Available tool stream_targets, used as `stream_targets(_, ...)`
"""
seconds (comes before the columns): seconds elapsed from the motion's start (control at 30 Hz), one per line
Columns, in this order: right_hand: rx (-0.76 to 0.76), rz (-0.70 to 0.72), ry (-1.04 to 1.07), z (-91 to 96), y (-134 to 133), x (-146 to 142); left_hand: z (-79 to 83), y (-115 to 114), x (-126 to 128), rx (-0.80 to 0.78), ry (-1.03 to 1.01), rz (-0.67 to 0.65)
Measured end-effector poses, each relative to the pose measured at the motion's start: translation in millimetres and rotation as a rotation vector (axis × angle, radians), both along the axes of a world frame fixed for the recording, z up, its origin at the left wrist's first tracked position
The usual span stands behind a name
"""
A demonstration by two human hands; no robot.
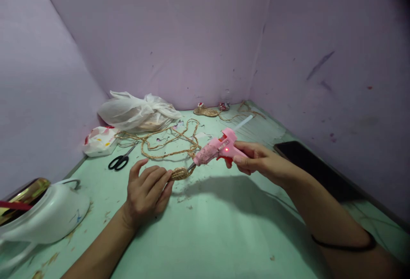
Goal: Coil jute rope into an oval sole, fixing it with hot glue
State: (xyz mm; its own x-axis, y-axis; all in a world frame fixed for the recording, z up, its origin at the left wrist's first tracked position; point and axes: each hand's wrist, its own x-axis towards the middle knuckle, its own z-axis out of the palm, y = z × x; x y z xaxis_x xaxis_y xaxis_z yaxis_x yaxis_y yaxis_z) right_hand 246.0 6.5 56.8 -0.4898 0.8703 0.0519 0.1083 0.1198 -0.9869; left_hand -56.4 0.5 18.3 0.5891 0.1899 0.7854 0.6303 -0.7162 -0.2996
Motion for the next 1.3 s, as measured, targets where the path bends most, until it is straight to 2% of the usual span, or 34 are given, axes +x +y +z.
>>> stream_targets(0.73, 0.014, -0.016, -0.037, -2.1, 1.1, 0.5, -0.1, 0.9, 0.7, 0.015, -0.012, 0.017)
stream_targets(1.3, 0.034, -0.024, -0.003, -5.0, 2.3, -0.8, -0.6, 0.9, -0.3, -0.015, -0.005, -0.02)
